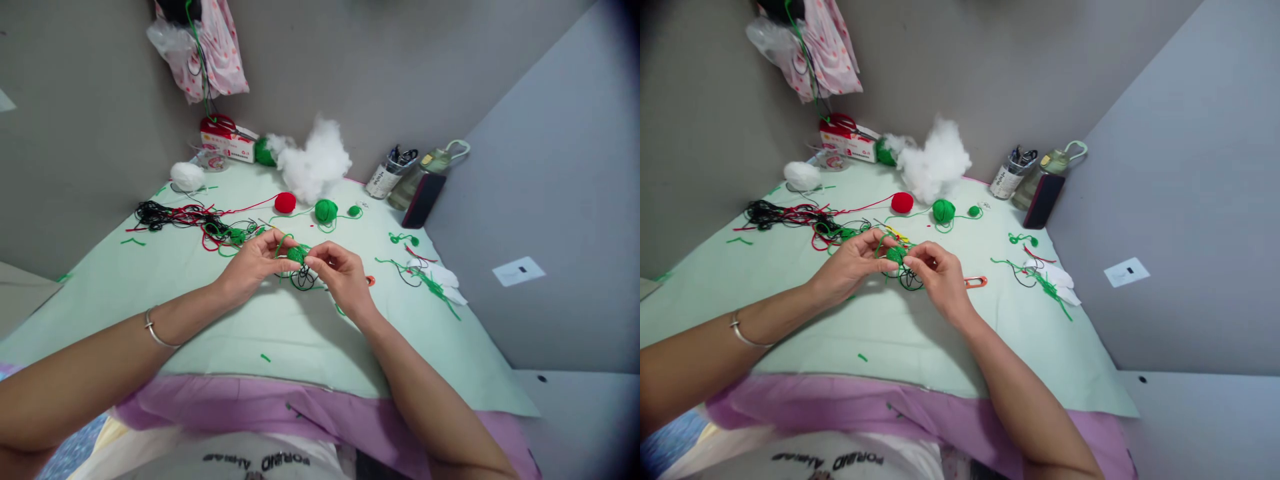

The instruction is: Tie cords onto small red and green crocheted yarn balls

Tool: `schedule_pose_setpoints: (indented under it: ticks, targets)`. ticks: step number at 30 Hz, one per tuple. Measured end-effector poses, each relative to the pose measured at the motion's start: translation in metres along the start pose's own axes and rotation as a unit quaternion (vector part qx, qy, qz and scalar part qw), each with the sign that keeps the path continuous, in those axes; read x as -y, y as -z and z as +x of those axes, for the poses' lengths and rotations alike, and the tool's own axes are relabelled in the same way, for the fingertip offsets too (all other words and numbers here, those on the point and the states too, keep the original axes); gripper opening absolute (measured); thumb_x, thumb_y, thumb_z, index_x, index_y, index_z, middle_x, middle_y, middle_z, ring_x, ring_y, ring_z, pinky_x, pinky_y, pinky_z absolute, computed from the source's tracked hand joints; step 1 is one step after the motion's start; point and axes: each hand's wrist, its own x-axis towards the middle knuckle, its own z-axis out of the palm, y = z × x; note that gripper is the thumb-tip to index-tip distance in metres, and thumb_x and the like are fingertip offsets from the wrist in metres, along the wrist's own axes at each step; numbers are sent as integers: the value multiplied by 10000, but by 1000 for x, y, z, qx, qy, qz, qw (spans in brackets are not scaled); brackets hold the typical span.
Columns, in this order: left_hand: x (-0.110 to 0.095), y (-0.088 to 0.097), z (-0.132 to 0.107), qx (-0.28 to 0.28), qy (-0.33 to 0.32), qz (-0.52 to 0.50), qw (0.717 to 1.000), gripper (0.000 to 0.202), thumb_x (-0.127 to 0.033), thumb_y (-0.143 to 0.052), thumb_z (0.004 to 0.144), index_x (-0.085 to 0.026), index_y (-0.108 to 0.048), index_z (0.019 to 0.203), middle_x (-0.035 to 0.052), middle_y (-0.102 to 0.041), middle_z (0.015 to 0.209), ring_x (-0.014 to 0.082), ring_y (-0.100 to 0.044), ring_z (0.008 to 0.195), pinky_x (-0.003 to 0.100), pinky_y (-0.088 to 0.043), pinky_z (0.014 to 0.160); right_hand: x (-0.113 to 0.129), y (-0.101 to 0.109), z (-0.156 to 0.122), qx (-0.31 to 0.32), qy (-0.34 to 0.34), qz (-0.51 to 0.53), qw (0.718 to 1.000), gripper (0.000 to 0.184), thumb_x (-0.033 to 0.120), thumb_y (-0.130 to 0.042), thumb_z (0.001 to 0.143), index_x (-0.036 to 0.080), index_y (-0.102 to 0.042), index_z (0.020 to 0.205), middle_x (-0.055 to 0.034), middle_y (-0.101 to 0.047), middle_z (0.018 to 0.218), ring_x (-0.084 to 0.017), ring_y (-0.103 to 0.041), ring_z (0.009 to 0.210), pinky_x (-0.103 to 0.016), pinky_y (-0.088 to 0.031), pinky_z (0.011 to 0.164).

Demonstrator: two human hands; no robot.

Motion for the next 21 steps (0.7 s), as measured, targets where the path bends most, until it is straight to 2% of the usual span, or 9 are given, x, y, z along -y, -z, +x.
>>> schedule_pose_setpoints:
  ticks: [7, 10, 13, 18, 21]
  targets:
    - [-1, -1, -1, -18, -28, 49, 998, 375, -256, -879, 623, -183, -619, 883, -15, -624, 903, 143, -589, 839, 290, -454, 785, -4, 2, 0, 17, -26, -64, 997, 148, 343, -651, 871, 195, -655, 866, 28, -554, 660, -116, -497, 579, -252, -387, 544]
    - [-2, 0, -1, -21, -34, 57, 998, 372, -266, -869, 629, -182, -612, 886, -8, -625, 893, 151, -589, 839, 291, -453, 771, -5, 2, -1, 28, 1, -77, 997, 137, 332, -625, 888, 201, -662, 898, 6, -608, 729, -127, -546, 623, -256, -439, 583]
    - [-1, 2, 0, -21, -40, 65, 997, 368, -263, -868, 634, -182, -608, 881, -8, -624, 882, 146, -585, 821, 290, -457, 761, -7, 4, 0, 8, 31, -103, 994, 138, 328, -641, 874, 204, -701, 879, -32, -637, 846, -131, -548, 664, -258, -454, 594]
    - [2, 1, 1, -5, -44, 65, 997, 359, -242, -869, 630, -177, -600, 859, 0, -629, 924, 148, -591, 848, 307, -474, 794, -4, 1, 1, 12, -16, -43, 999, 112, 303, -666, 842, 194, -661, 867, -11, -632, 756, -134, -560, 615, -264, -470, 586]
    - [4, 1, 1, 6, -42, 78, 996, 353, -240, -856, 632, -179, -589, 854, 11, -633, 941, 168, -601, 884, 335, -479, 831, 0, -4, -2, 17, 16, -56, 998, 128, 291, -610, 891, 203, -620, 984, -9, -649, 786, -147, -614, 666, -277, -500, 649]
